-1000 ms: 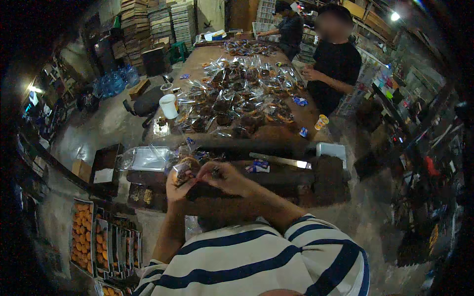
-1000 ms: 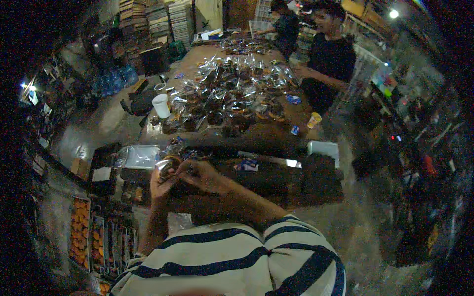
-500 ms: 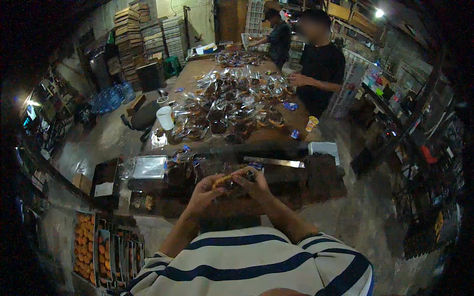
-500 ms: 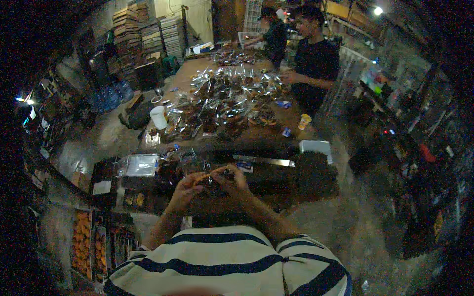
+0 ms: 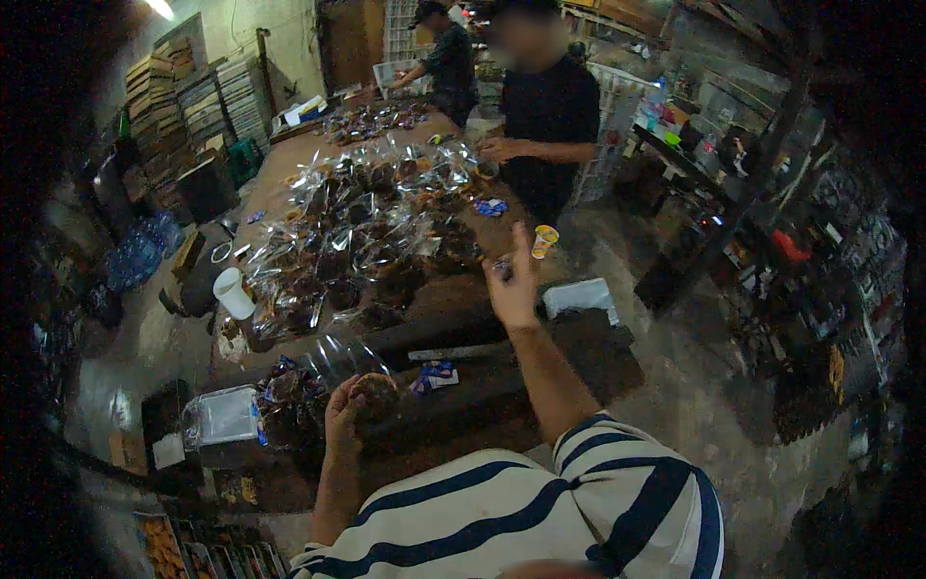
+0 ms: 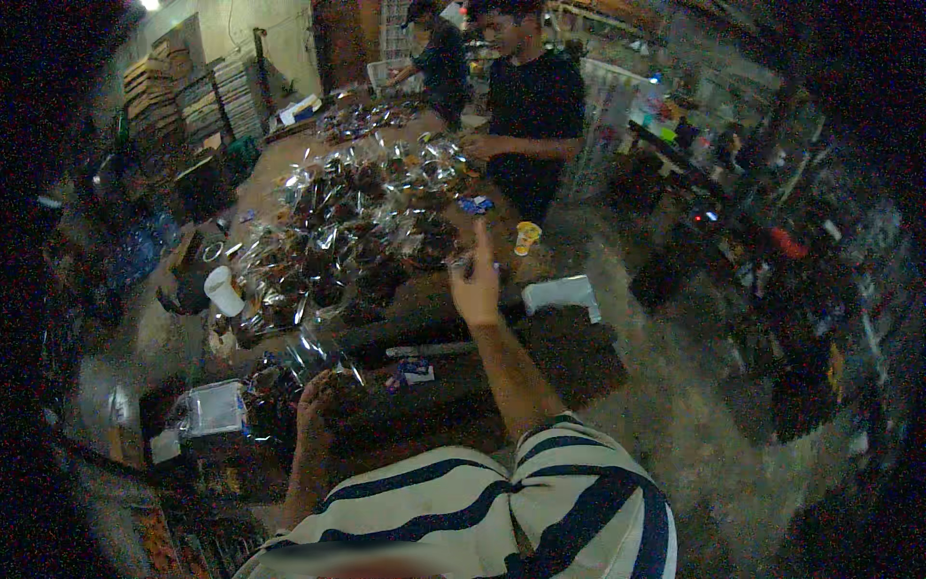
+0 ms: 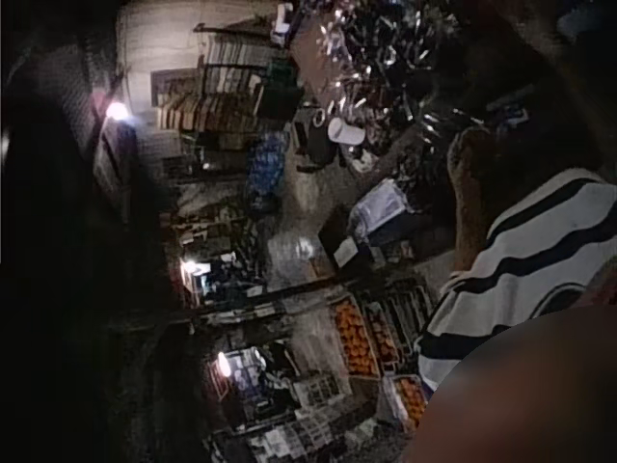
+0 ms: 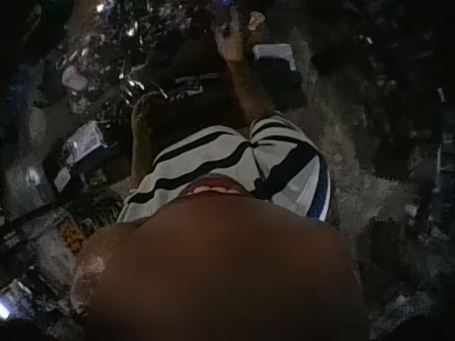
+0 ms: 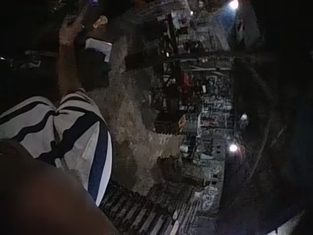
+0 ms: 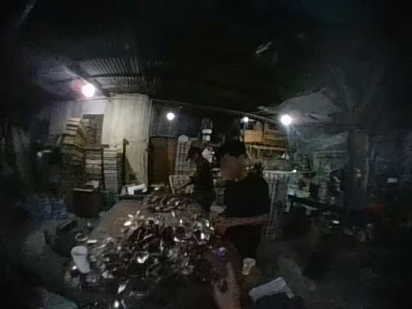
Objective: The person places round pastries into clear plastic bags, adds a small blue label to each bag, and seals them. The person repeats this process for multiple pastries, placing finished bags on the table.
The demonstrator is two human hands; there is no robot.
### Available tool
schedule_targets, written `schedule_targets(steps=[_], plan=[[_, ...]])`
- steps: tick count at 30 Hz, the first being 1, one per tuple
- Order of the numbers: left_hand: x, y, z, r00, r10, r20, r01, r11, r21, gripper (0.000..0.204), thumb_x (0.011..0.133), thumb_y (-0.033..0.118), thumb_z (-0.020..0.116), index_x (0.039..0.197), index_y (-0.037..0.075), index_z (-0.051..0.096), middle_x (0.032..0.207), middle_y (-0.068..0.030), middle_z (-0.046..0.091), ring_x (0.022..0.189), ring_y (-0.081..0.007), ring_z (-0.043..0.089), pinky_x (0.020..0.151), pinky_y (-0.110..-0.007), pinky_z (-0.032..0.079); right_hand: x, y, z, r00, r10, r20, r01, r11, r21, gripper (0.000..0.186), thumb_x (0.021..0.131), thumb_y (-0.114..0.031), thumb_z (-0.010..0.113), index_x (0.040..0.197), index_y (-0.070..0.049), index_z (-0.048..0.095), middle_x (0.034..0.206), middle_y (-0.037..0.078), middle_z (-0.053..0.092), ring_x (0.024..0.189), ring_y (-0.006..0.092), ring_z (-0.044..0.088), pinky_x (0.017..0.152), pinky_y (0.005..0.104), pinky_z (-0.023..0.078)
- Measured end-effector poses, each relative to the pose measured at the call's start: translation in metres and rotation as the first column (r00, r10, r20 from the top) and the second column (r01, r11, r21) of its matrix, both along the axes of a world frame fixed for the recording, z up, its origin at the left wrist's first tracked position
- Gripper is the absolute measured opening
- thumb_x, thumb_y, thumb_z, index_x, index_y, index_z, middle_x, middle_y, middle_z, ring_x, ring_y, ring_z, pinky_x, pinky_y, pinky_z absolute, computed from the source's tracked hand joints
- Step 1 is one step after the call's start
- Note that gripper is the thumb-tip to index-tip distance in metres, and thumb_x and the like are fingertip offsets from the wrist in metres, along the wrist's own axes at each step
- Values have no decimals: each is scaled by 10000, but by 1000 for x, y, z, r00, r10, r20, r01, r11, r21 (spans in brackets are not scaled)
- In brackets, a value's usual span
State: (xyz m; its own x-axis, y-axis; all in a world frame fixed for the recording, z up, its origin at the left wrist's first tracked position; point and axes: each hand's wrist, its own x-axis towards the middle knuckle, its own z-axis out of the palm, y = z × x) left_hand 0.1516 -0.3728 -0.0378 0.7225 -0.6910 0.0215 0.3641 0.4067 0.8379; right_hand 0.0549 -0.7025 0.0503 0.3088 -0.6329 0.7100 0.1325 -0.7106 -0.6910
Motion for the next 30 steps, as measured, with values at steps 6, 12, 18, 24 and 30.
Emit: schedule_targets(steps=[6,12,18,24,30], plan=[[23,-15,-30,1000,7,-5,-6,988,151,407,812,109,646,1186,-11,536,1135,-122,616,1014,-238,607,903,-385,490,16,-61,-9,987,-105,-123,123,980,154,747,804,-51,671,1436,-84,275,948,17,601,728,107,493,708,267,432],[17,-3,-21,997,52,-63,-43,988,146,448,771,30,643,1204,32,527,1113,-106,596,996,-221,602,871,-367,509,25,-19,-70,969,174,-174,-137,969,206,451,825,-145,678,1249,-87,537,906,14,597,718,85,528,677,238,435],[-4,28,2,975,-184,127,169,978,120,416,763,49,685,1156,49,549,1059,-69,615,967,-177,602,840,-330,502,-7,97,-88,713,578,-397,-610,791,56,512,830,-93,648,1306,-133,464,947,69,631,766,112,590,629,282,490],[-40,81,21,976,-172,134,117,931,347,334,769,54,694,1078,43,568,998,-62,633,923,-169,614,822,-307,499,-56,105,-21,970,198,-138,-174,970,167,730,857,-130,610,1455,-122,193,919,113,610,718,147,554,722,292,468],[-72,141,18,997,-52,54,37,970,241,324,746,75,701,1042,23,576,987,-97,630,892,-202,626,815,-334,517,-102,92,-6,993,104,-51,-91,971,219,825,828,-93,664,1472,-111,148,821,13,499,715,115,426,719,245,425]])
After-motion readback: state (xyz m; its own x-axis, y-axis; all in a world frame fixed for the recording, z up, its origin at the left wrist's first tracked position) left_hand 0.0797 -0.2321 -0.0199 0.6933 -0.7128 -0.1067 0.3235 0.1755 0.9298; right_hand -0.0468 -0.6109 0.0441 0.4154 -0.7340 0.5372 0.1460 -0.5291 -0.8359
